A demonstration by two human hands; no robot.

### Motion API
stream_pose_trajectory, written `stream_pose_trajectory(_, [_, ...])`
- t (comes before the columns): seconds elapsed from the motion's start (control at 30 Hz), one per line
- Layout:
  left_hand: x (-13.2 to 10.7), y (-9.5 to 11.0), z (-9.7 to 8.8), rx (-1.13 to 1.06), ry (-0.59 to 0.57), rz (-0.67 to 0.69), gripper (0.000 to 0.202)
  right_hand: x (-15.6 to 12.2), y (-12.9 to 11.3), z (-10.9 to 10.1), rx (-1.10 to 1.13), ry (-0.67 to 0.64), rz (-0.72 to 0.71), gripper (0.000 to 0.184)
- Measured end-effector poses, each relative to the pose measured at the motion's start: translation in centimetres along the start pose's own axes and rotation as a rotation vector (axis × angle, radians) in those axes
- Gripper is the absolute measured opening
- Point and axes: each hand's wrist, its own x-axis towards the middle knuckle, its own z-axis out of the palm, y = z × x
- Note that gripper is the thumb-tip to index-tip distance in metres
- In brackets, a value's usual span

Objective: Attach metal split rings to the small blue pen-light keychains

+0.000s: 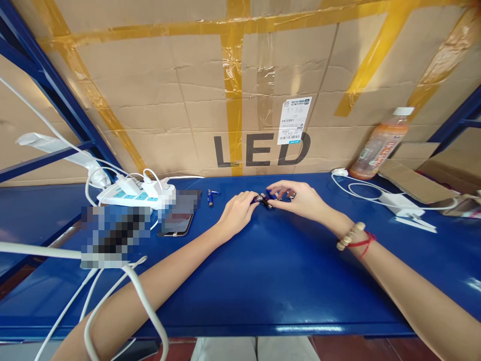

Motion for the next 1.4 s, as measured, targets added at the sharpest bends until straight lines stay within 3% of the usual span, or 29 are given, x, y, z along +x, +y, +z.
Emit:
stream_pose_trajectory(0.1, [0.0,0.1,0.0,0.015,-0.004,-0.041,0.015,-0.1,1.5,-0.6,-0.379,0.006,0.101,0.034])
stream_pose_trajectory(0.2, [0.0,0.2,-0.2,-0.013,-0.054,-0.006,0.014,-0.3,2.6,-0.7,-0.586,-0.064,0.144,0.034])
stream_pose_trajectory(0.53, [0.2,-0.2,0.3,-0.119,-0.192,0.130,0.018,-0.4,2.3,0.3,-0.735,-0.133,0.240,0.025])
stream_pose_trajectory(0.7, [0.1,-0.2,0.2,-0.097,-0.163,0.141,0.017,-0.4,2.4,0.8,-0.668,-0.059,0.227,0.019])
stream_pose_trajectory(0.9, [0.0,0.1,-0.2,-0.012,-0.067,0.048,0.018,-0.4,3.0,1.1,-0.602,-0.015,0.224,0.020])
stream_pose_trajectory(1.13, [-0.1,0.0,0.0,0.035,-0.001,0.042,0.018,-0.2,2.7,0.4,-0.468,0.056,0.263,0.010])
stream_pose_trajectory(1.27, [-0.1,0.1,0.0,0.023,-0.016,0.032,0.017,-0.1,1.2,0.4,-0.199,0.176,0.255,0.016])
stream_pose_trajectory(1.4, [-0.1,0.1,-0.1,0.013,-0.047,0.023,0.018,-0.2,-0.8,1.1,0.160,0.220,0.073,0.019])
